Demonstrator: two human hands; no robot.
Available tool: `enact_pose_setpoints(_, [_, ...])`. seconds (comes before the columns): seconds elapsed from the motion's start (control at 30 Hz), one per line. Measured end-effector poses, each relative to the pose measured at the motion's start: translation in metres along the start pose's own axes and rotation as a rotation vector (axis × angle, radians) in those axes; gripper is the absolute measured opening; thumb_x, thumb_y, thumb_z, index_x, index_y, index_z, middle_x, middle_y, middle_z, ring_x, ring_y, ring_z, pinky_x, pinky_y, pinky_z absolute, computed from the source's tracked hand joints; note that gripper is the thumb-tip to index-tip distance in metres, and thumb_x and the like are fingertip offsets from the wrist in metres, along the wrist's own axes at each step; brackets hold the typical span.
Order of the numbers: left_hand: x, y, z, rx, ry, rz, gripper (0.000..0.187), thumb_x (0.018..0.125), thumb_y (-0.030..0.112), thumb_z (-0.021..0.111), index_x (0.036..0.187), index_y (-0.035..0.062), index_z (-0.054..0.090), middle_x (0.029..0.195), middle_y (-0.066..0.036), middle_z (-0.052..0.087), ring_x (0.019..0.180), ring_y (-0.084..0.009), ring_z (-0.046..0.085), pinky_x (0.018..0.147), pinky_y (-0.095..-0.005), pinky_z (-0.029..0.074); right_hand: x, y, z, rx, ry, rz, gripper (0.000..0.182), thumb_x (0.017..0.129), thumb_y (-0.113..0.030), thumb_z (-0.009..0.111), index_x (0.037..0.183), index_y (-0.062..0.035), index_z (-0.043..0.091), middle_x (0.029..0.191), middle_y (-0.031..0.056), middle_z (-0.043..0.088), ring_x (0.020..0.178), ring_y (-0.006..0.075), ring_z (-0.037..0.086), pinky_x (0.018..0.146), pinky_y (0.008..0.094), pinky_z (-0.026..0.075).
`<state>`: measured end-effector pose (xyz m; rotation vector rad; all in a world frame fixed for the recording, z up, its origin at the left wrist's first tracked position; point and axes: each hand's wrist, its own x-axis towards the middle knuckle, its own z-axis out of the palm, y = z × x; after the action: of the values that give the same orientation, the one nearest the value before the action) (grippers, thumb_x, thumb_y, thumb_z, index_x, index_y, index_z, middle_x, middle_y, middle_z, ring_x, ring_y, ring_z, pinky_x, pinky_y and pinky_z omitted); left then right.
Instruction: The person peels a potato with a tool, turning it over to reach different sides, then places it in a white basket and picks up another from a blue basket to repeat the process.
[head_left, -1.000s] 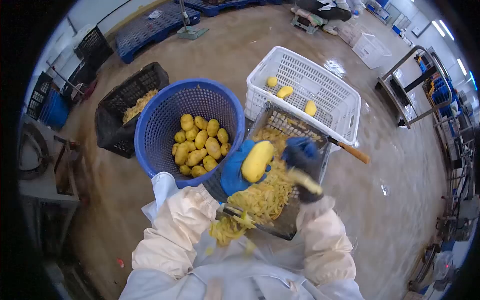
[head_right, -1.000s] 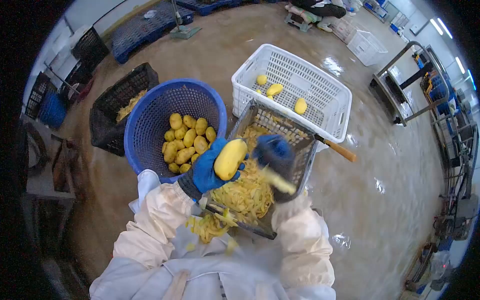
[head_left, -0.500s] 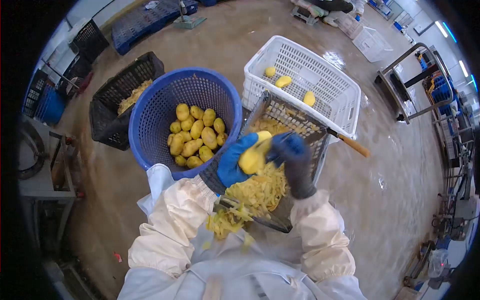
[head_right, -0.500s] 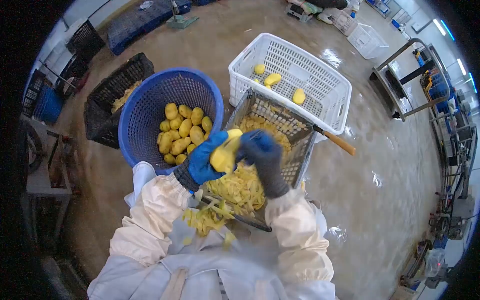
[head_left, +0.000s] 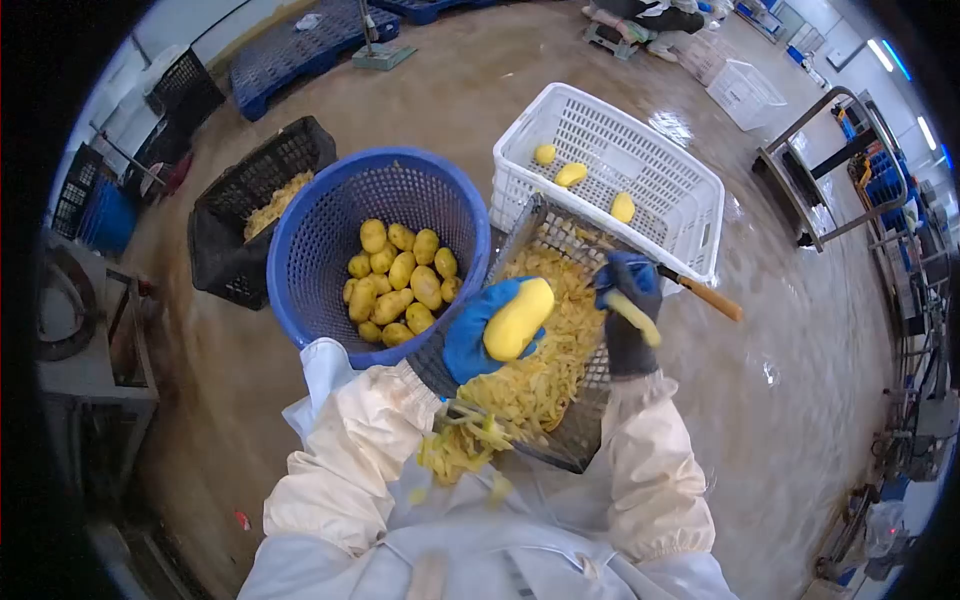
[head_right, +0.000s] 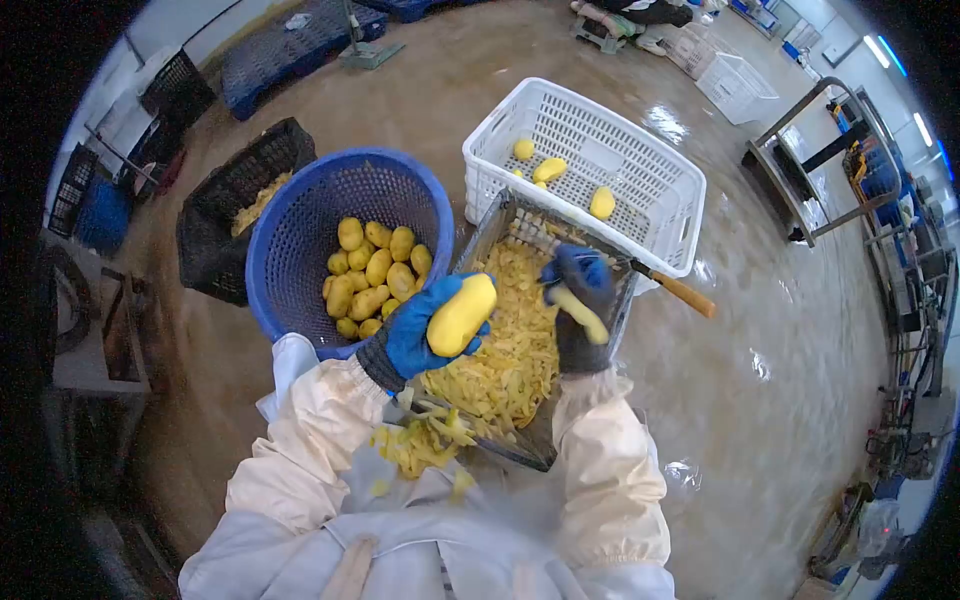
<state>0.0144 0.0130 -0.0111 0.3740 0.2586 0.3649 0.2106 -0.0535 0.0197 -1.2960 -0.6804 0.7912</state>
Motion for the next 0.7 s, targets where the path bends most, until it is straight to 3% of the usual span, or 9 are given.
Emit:
enact_pose_setpoints(0.1, [-0.004,0.004,0.007,-0.245,0.136,0.042,0.044,0.091,0.035,0.055,0.122,0.0052,0.049,0.104,-0.012,0.059,0.091,-0.0255,0.06,0.072,-0.037,0.054,-0.046,-0.006,0.028,0.006,-0.308,0.126,0.015,0.083,-0.013,0.067,0.093,-0.0036,0.062,0.072,0.0031,0.062,0.057,0.01,0.054,0.05,0.0214,0.042])
enact_pose_setpoints(0.17, [-0.012,0.006,0.019,1.035,0.075,0.575,0.043,0.09,0.034,0.056,0.121,0.0051,0.049,0.105,-0.012,0.059,0.095,-0.0254,0.059,0.072,-0.0372,0.054,-0.062,-0.013,0.044,-0.189,-0.474,0.157,0.013,0.082,-0.011,0.067,0.091,-0.0027,0.062,0.073,0.0039,0.063,0.057,0.0093,0.055,0.05,0.0213,0.043])
enact_pose_setpoints(0.23, [-0.014,0.0,0.022,0.819,0.094,0.442,0.042,0.09,0.033,0.057,0.12,0.0052,0.05,0.103,-0.011,0.059,0.091,-0.0256,0.06,0.071,-0.0373,0.054,-0.034,-0.009,0.027,0.035,-0.252,0.15,0.011,0.085,-0.012,0.062,0.091,-0.0018,0.061,0.073,0.0044,0.062,0.059,0.009,0.056,0.053,0.0224,0.045])
enact_pose_setpoints(0.3, [-0.003,-0.003,-0.003,-0.113,-0.059,-0.06,0.041,0.09,0.034,0.056,0.119,0.0047,0.051,0.1,-0.011,0.06,0.087,-0.0256,0.062,0.069,-0.0371,0.055,-0.001,-0.013,0.0,-0.083,0.01,0.015,0.012,0.087,-0.013,0.06,0.091,-0.002,0.06,0.074,0.0049,0.062,0.064,0.0101,0.057,0.059,0.0236,0.046])
enact_pose_setpoints(0.43, [0.002,0.003,0.004,-0.239,0.08,0.01,0.042,0.094,0.039,0.048,0.119,0.005,0.052,0.099,-0.012,0.062,0.084,-0.0242,0.063,0.068,-0.0367,0.055,-0.032,-0.009,0.02,0.079,-0.19,0.003,0.011,0.086,-0.012,0.062,0.091,-0.0023,0.06,0.077,0.0042,0.063,0.07,0.0126,0.059,0.063,0.0246,0.047])
enact_pose_setpoints(0.5, [0.005,0.0,-0.008,-0.105,0.072,0.081,0.044,0.094,0.04,0.047,0.121,0.0055,0.051,0.102,-0.011,0.061,0.085,-0.0218,0.062,0.07,-0.0347,0.054,-0.061,-0.01,0.037,-0.297,-0.511,-0.079,0.012,0.086,-0.012,0.063,0.092,-0.0022,0.06,0.077,0.0036,0.063,0.07,0.0113,0.059,0.063,0.0247,0.047])
enact_pose_setpoints(0.57, [-0.001,-0.002,-0.002,0.349,0.156,0.14,0.046,0.094,0.041,0.047,0.123,0.0058,0.049,0.104,-0.011,0.06,0.087,-0.0198,0.062,0.073,-0.0325,0.053,-0.051,-0.012,0.034,-0.178,-0.412,0.067,0.013,0.086,-0.013,0.064,0.091,-0.0023,0.06,0.077,0.0038,0.063,0.07,0.0106,0.059,0.061,0.0237,0.047])
enact_pose_setpoints(0.6, [-0.001,-0.001,0.003,-0.059,-0.001,-0.034,0.047,0.093,0.041,0.048,0.124,0.0064,0.048,0.105,-0.01,0.06,0.087,-0.0189,0.061,0.072,-0.0321,0.053,-0.042,-0.015,0.03,-0.065,-0.315,0.21,0.014,0.086,-0.014,0.064,0.091,-0.0025,0.06,0.077,0.0041,0.063,0.069,0.0098,0.059,0.06,0.0227,0.046])
enact_pose_setpoints(0.7, [-0.001,-0.005,0.001,-0.098,-0.107,-0.173,0.049,0.092,0.042,0.049,0.126,0.0062,0.047,0.106,-0.009,0.06,0.086,-0.0185,0.06,0.071,-0.0323,0.052,0.005,-0.005,-0.01,0.064,-0.009,-0.012,0.011,0.088,-0.013,0.06,0.089,-0.0037,0.056,0.073,0.0034,0.06,0.059,0.0091,0.054,0.053,0.0212,0.041])
